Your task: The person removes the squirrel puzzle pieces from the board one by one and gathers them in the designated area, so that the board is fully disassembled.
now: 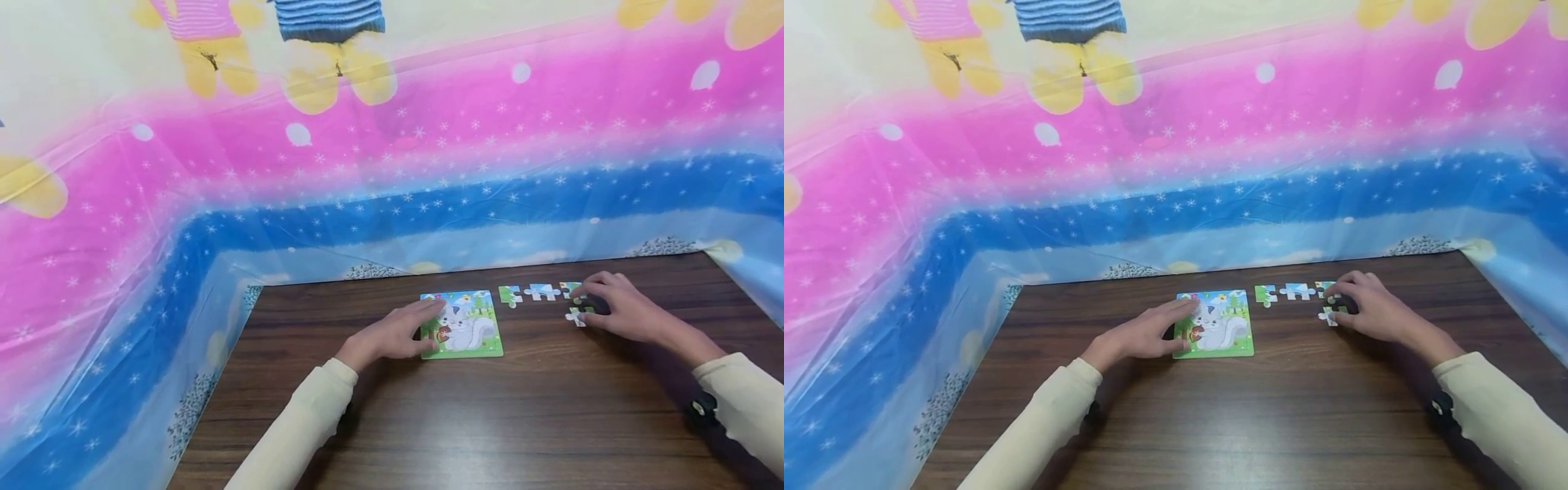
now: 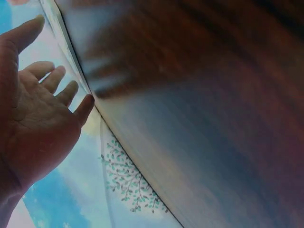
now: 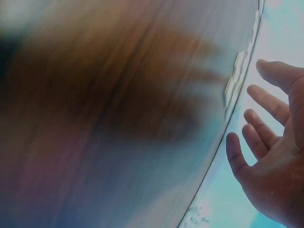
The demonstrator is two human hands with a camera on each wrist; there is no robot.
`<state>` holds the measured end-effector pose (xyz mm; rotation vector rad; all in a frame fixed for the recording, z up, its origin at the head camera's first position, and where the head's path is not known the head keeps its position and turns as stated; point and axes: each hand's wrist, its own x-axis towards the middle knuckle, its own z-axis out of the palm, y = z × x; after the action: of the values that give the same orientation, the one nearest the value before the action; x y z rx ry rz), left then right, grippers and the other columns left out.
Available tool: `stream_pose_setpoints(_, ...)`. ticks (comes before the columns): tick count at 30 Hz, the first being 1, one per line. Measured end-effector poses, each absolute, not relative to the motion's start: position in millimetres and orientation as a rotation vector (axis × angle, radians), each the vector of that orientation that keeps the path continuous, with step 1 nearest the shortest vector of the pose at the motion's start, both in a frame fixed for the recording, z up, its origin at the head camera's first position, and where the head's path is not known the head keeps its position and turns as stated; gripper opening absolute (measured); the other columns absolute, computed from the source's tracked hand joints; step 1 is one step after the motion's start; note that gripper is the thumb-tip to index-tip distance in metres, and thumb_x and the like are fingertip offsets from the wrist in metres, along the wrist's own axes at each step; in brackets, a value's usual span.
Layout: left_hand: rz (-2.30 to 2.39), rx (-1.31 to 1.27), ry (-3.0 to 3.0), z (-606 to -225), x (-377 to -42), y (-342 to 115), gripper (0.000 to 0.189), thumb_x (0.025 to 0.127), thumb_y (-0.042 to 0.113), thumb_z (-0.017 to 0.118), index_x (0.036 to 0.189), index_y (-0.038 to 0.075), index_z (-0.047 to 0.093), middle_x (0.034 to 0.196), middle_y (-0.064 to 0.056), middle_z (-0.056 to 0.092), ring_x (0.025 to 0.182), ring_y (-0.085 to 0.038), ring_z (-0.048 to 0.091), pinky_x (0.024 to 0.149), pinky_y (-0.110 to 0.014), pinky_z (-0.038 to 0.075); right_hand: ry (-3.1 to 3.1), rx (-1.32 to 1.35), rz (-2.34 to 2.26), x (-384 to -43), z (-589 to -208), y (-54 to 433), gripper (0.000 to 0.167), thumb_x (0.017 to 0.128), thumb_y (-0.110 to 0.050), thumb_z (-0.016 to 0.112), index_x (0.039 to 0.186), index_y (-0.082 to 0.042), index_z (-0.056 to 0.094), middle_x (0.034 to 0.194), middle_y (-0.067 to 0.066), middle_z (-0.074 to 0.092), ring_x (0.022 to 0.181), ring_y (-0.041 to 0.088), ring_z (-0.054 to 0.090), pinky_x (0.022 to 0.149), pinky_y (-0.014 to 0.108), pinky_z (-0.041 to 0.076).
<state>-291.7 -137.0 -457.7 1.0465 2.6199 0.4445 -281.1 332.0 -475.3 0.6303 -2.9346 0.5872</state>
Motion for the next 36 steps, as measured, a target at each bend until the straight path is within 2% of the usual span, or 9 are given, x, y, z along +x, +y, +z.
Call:
stream_pose_setpoints(5, 0.441, 0.952, 2.639, -455, -292, -145, 0.088, 0.104, 0.050, 0.063, 0.172, 0.021, 0.015, 0.180, 0.001, 0.014, 0.169, -0.027, 0.006, 0.133, -0.060, 0.017, -2.934, 0.672, 0.592, -283, -469, 303, 0.038, 0.099, -0.034, 0.077, 0.133, -0.018, 0.072, 0.139, 0.017, 0.058, 0.126, 0.037, 0.048, 0.096, 0.063, 0.047)
stream_pose_setpoints(13, 0.386, 0.881, 2.625, -457, -292, -148, 0.094, 0.103, 0.057, 0.061, 0.172, 0.015, 0.013, 0.181, -0.004, 0.009, 0.168, -0.030, 0.004, 0.135, -0.053, 0.016, -2.941, 0.801, 0.643, -283, -460, 253, 0.033, 0.100, -0.027, 0.075, 0.131, -0.018, 0.072, 0.140, 0.014, 0.059, 0.129, 0.035, 0.050, 0.101, 0.063, 0.048)
stream_pose_setpoints(20, 0.358, 0.804, 2.622, -455, -290, -148, 0.094, 0.102, 0.059, 0.061, 0.172, 0.019, 0.013, 0.181, 0.000, 0.008, 0.169, -0.026, 0.005, 0.135, -0.052, 0.017, -3.009, 0.789, 0.595, -289, -455, 206, 0.035, 0.101, -0.031, 0.073, 0.134, -0.019, 0.071, 0.138, 0.013, 0.063, 0.129, 0.036, 0.057, 0.099, 0.062, 0.052)
stream_pose_setpoints(24, 0.354, 0.758, 2.621, -452, -289, -146, 0.095, 0.101, 0.059, 0.063, 0.172, 0.021, 0.013, 0.181, 0.002, 0.008, 0.169, -0.025, 0.005, 0.135, -0.051, 0.018, -3.032, 0.800, 0.597, -293, -454, 181, 0.040, 0.101, -0.031, 0.072, 0.137, -0.013, 0.070, 0.140, 0.016, 0.064, 0.130, 0.039, 0.059, 0.101, 0.061, 0.053)
stream_pose_setpoints(31, 0.376, 0.738, 2.612, -452, -288, -145, 0.094, 0.101, 0.057, 0.065, 0.172, 0.020, 0.014, 0.181, 0.001, 0.008, 0.169, -0.025, 0.004, 0.135, -0.053, 0.019, -3.039, 0.934, 0.612, -292, -456, 144, 0.050, 0.100, -0.027, 0.074, 0.144, -0.007, 0.065, 0.135, 0.016, 0.066, 0.118, 0.032, 0.065, 0.097, 0.052, 0.058)
stream_pose_setpoints(36, 0.383, 0.744, 2.612, -452, -288, -144, 0.093, 0.102, 0.055, 0.065, 0.172, 0.019, 0.015, 0.181, 0.000, 0.007, 0.169, -0.026, 0.004, 0.135, -0.053, 0.018, -3.087, 0.892, 0.573, -291, -460, 125, 0.055, 0.096, -0.029, 0.079, 0.146, -0.009, 0.064, 0.136, 0.014, 0.064, 0.115, 0.026, 0.065, 0.092, 0.045, 0.059)
